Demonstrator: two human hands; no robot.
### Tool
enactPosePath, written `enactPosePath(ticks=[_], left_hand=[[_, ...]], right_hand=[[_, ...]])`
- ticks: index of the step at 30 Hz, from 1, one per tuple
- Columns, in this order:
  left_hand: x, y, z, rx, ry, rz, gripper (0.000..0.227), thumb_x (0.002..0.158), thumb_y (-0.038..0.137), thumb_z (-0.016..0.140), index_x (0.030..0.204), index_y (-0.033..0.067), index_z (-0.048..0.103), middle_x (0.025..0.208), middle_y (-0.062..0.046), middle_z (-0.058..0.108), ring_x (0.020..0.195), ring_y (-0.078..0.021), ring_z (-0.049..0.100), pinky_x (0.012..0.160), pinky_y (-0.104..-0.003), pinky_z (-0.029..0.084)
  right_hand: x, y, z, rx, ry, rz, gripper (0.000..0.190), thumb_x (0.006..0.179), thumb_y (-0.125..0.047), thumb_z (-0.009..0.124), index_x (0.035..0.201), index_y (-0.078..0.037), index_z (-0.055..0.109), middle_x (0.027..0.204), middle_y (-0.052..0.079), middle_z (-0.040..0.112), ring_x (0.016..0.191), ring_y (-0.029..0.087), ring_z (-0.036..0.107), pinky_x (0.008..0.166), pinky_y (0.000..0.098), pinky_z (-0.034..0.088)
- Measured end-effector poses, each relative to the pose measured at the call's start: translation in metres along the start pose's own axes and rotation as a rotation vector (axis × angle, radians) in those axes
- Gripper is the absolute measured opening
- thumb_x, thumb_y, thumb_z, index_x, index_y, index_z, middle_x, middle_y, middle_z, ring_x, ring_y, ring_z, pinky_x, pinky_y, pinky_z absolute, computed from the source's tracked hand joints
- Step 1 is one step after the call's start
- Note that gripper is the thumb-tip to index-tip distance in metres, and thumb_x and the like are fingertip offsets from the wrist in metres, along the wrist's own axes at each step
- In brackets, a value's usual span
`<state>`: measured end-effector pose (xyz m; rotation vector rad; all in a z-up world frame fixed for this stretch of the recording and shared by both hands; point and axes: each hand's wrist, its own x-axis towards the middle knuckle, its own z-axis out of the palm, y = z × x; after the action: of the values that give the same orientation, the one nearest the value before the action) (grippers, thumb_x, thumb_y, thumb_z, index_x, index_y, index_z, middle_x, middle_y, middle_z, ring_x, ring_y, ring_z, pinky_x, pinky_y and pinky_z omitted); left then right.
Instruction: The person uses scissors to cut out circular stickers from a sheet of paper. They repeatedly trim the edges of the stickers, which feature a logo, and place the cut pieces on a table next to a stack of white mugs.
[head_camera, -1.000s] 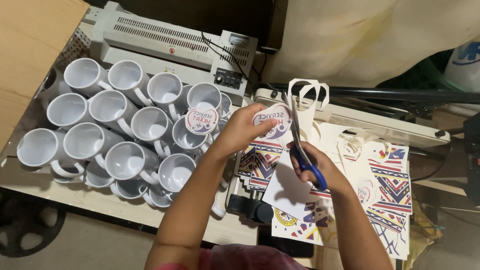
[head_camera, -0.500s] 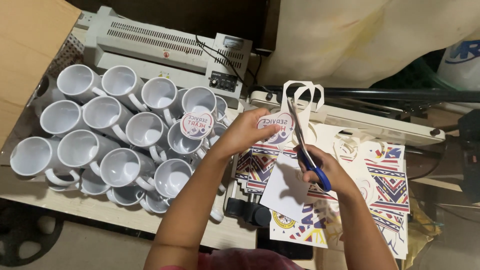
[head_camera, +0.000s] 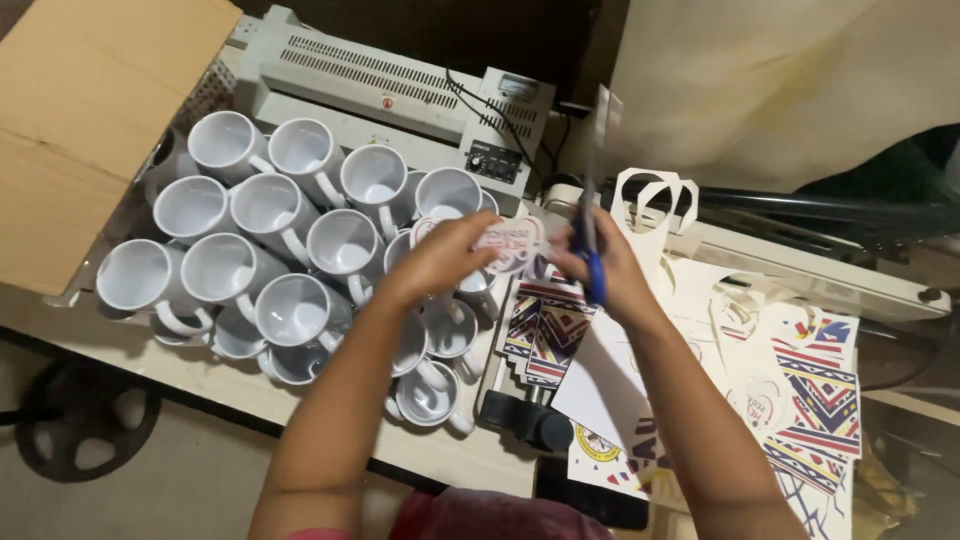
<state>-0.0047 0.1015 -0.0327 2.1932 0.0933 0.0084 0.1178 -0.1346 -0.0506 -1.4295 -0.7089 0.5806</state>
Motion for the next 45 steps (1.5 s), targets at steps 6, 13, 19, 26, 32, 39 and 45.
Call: enactPosePath(ticks=[6,13,19,26,32,39,45], left_hand=[[-0.012,-0.039,-0.050,0.027,0.006,-0.151,0.042,0.086,0.016,0.072,0.126,0.0077,0.059,0.106,-0.015,0.075,0.098,-0.0300,0.074,0.082,-0.042,0.056],[-0.018,-0.050,-0.047,0.383,0.169,-0.007,0.045,0.080,0.012,0.076,0.123,0.0078,0.064,0.110,-0.019,0.070,0.105,-0.0397,0.066,0.089,-0.049,0.052],[-0.023,-0.038,-0.048,0.409,0.202,-0.095,0.047,0.078,0.013,0.079,0.122,0.0085,0.066,0.118,-0.017,0.059,0.108,-0.0383,0.062,0.089,-0.048,0.051],[0.009,0.022,-0.012,0.390,0.200,0.043,0.048,0.084,0.023,0.078,0.127,0.0078,0.065,0.123,-0.017,0.061,0.111,-0.0388,0.061,0.088,-0.047,0.052],[0.047,0.061,0.094,0.318,-0.083,0.130,0.046,0.087,0.025,0.076,0.126,0.0045,0.063,0.123,-0.017,0.063,0.115,-0.0368,0.060,0.094,-0.047,0.050],[0.074,0.042,0.157,0.273,0.239,0.059,0.056,0.082,0.024,0.082,0.127,0.0018,0.056,0.129,-0.020,0.055,0.120,-0.0405,0.051,0.100,-0.049,0.046],[0.087,0.016,0.201,0.049,0.607,0.152,0.083,0.077,0.021,0.088,0.138,-0.0009,0.036,0.145,-0.027,0.031,0.133,-0.0461,0.040,0.108,-0.053,0.041]], right_hand=[[0.073,0.018,0.076,-0.126,-0.001,0.044,0.059,0.088,-0.010,0.079,0.137,-0.001,0.048,0.089,0.004,0.068,0.076,0.012,0.065,0.066,0.0250,0.054],[0.071,0.032,0.107,-0.435,0.127,0.094,0.059,0.083,-0.018,0.078,0.134,-0.003,0.053,0.085,0.011,0.074,0.073,0.017,0.072,0.071,0.0317,0.058],[0.067,0.036,0.102,-0.562,0.174,-0.006,0.064,0.081,-0.022,0.082,0.136,-0.006,0.051,0.083,0.016,0.071,0.074,0.025,0.071,0.073,0.0381,0.056],[0.008,0.034,0.022,-0.581,0.293,0.012,0.066,0.084,-0.025,0.086,0.137,-0.006,0.052,0.080,0.012,0.068,0.071,0.021,0.067,0.068,0.0350,0.055],[-0.090,0.041,-0.084,-0.525,0.494,0.150,0.064,0.088,-0.019,0.080,0.141,-0.003,0.048,0.090,0.008,0.070,0.075,0.014,0.070,0.067,0.0270,0.058],[-0.160,0.071,-0.143,-0.466,0.735,0.210,0.059,0.091,-0.010,0.077,0.140,0.005,0.047,0.090,0.008,0.067,0.074,0.011,0.062,0.062,0.0246,0.051],[-0.150,0.061,-0.139,-0.284,0.725,0.311,0.062,0.089,-0.008,0.075,0.143,0.003,0.048,0.089,0.007,0.068,0.068,0.011,0.058,0.055,0.0252,0.045]])
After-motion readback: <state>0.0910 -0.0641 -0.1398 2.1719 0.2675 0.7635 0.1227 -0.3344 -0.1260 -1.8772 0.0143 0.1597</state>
